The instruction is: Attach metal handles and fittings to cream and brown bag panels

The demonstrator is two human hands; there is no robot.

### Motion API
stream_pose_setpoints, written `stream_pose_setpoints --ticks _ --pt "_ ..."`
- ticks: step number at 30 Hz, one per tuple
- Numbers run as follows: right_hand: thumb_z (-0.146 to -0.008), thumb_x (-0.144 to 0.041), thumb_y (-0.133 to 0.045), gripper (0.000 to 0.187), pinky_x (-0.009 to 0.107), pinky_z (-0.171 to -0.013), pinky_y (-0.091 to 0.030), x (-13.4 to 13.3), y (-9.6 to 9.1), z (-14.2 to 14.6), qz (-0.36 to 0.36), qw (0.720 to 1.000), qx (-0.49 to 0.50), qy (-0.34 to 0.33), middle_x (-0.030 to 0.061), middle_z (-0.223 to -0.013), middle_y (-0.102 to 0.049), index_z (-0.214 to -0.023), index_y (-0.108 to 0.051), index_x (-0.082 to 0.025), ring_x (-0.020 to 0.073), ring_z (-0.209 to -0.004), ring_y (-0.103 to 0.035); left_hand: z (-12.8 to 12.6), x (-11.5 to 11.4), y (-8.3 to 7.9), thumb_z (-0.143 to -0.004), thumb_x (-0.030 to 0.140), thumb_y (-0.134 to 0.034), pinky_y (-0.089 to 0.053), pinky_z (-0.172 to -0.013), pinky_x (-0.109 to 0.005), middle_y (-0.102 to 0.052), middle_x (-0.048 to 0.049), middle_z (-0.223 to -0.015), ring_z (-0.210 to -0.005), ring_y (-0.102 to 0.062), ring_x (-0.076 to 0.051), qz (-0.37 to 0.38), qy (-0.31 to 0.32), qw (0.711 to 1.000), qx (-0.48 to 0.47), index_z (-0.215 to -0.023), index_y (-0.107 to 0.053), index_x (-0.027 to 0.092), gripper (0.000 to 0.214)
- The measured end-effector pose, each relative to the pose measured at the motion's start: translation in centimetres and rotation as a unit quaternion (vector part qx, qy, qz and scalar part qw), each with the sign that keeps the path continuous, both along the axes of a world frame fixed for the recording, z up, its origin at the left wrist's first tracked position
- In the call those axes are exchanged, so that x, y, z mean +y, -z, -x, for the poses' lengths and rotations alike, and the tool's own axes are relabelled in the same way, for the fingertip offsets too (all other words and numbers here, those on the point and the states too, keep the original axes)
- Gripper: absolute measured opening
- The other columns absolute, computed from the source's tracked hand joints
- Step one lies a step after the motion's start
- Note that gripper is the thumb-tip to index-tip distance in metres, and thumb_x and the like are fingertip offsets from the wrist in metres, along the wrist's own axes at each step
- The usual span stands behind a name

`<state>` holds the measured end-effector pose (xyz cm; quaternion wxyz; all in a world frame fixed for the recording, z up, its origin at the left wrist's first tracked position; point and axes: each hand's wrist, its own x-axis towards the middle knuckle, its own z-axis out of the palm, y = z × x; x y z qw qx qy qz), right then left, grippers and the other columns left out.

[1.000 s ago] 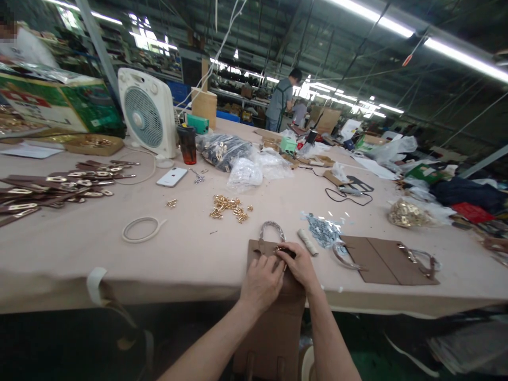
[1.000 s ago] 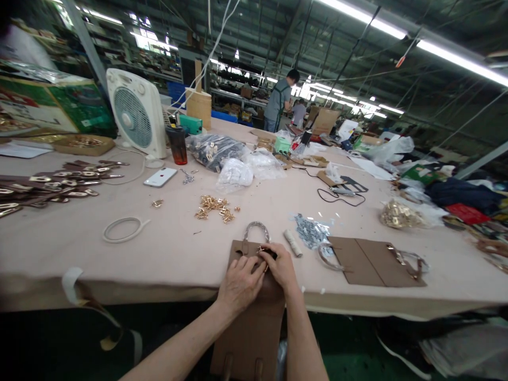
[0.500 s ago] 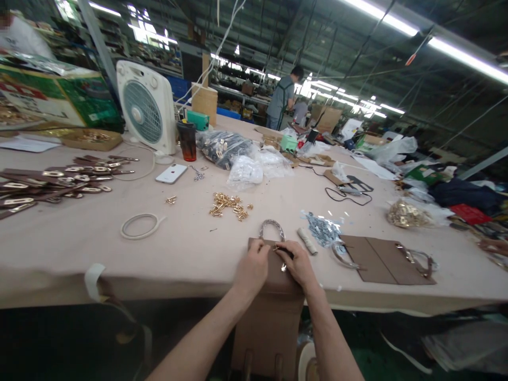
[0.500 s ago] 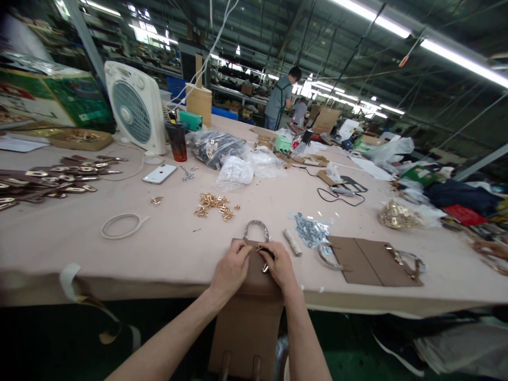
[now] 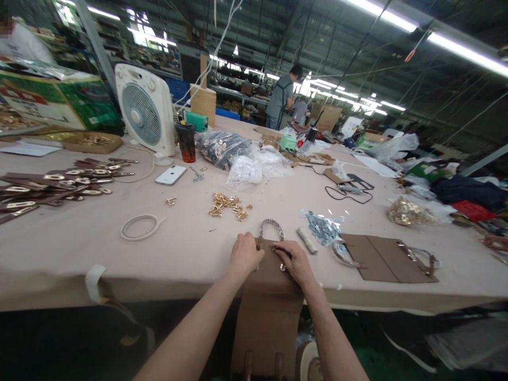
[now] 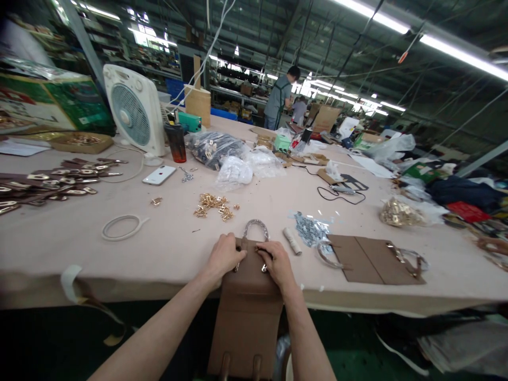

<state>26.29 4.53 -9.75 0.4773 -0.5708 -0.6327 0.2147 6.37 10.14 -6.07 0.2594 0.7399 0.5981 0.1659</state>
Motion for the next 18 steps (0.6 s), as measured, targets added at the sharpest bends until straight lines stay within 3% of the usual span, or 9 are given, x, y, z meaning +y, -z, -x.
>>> stream_pose_setpoints --ticks 6,12,18 --pt "-0.088 -0.032 -0.074 0.017 0.050 -0.102 -0.051 -0.1 0.2 -0.2 -0.009 1.000 -0.014 -0.002 0.0048 -0.105 -0.080 -0.102 -0.083 -0.035 0.0285 -0.105 -0.068 -0.3 -0.2 1.1 -0.076 0.022 -0.070 -0.049 -0.073 -0.031 -0.074 -0.0103 -0.093 -0.091 -0.072 -0.028 -0.008 -0.013 0.994 -0.106 -0.106 -0.057 0.020 0.034" --pt "-0.087 -0.034 -0.076 0.015 0.050 -0.101 -0.052 0.0 0.2 -0.1 -0.004 1.000 -0.001 0.003 0.0051 -0.103 -0.080 -0.101 -0.083 -0.036 0.0286 -0.104 -0.068 -0.8 -0.5 1.7 -0.076 0.015 -0.072 -0.052 -0.080 -0.030 -0.075 -0.0052 -0.097 -0.091 -0.071 -0.022 0.032 -0.023 0.960 -0.276 -0.109 -0.052 0.021 0.038" --pt "-0.089 -0.037 -0.074 0.019 0.051 -0.102 -0.051 -0.3 -0.1 0.3 -0.012 1.000 -0.014 -0.008 0.0053 -0.105 -0.080 -0.107 -0.082 -0.036 0.0291 -0.106 -0.067 -0.5 -0.6 2.5 -0.076 0.015 -0.073 -0.052 -0.081 -0.031 -0.075 -0.0021 -0.095 -0.089 -0.071 -0.020 0.039 -0.029 0.940 -0.337 -0.108 -0.054 0.021 0.038"
